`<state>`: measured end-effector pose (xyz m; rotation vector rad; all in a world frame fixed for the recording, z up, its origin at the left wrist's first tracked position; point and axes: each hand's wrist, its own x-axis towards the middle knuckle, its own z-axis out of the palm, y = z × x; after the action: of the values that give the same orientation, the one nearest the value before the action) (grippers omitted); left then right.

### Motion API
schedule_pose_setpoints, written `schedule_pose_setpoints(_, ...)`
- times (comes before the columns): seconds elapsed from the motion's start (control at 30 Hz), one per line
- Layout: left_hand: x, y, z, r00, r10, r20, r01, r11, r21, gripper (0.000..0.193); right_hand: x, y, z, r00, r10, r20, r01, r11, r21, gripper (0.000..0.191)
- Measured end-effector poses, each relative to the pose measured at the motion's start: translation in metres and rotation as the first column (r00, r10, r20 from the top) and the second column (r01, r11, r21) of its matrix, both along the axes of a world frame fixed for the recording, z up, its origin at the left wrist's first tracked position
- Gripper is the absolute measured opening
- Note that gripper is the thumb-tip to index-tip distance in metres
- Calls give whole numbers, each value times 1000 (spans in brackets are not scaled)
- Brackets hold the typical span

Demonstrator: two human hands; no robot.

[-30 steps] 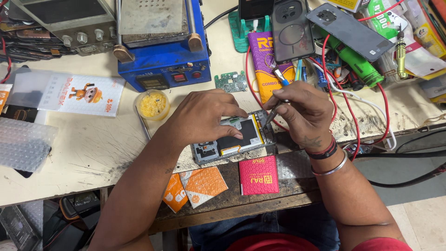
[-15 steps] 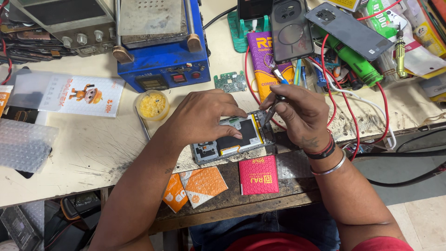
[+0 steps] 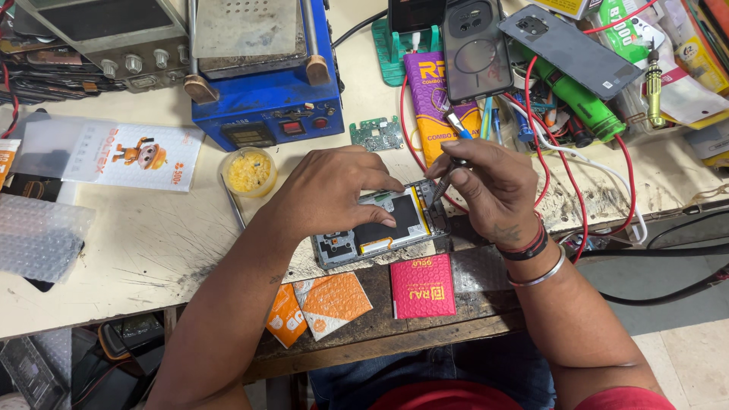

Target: The person works at a cluttered repair bench, first handling a small circuit board, then picking up a smartphone and removing its back cover. They use a screwdriver to unscrew and pry inside the opened phone, working on its internal components with both hands.

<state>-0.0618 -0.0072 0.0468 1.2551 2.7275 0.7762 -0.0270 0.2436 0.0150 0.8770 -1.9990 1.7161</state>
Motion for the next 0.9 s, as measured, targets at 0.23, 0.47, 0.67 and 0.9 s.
schedule_pose_setpoints(0.23, 1, 2, 1, 999, 28, 30, -27, 999, -35, 52, -2, 1, -2, 990, 14, -144, -10, 1000, 30, 26)
schedule_pose_setpoints(0.47, 1, 3, 1, 999, 31, 33, -31, 999, -22, 50, 1, 2, -6, 1000, 13, 23, -13, 1000, 2, 29)
schedule_pose_setpoints(0.67, 1, 2, 2, 999, 28, 29, -27, 999, -17, 50, -1, 0, -5, 992, 73, -99, -69, 997, 44, 33)
schedule_pose_setpoints(0.9, 1, 1, 2, 1000, 18, 11, -18, 999, -31, 50, 0, 2, -7, 999, 0, -39, 0, 1000, -6, 29)
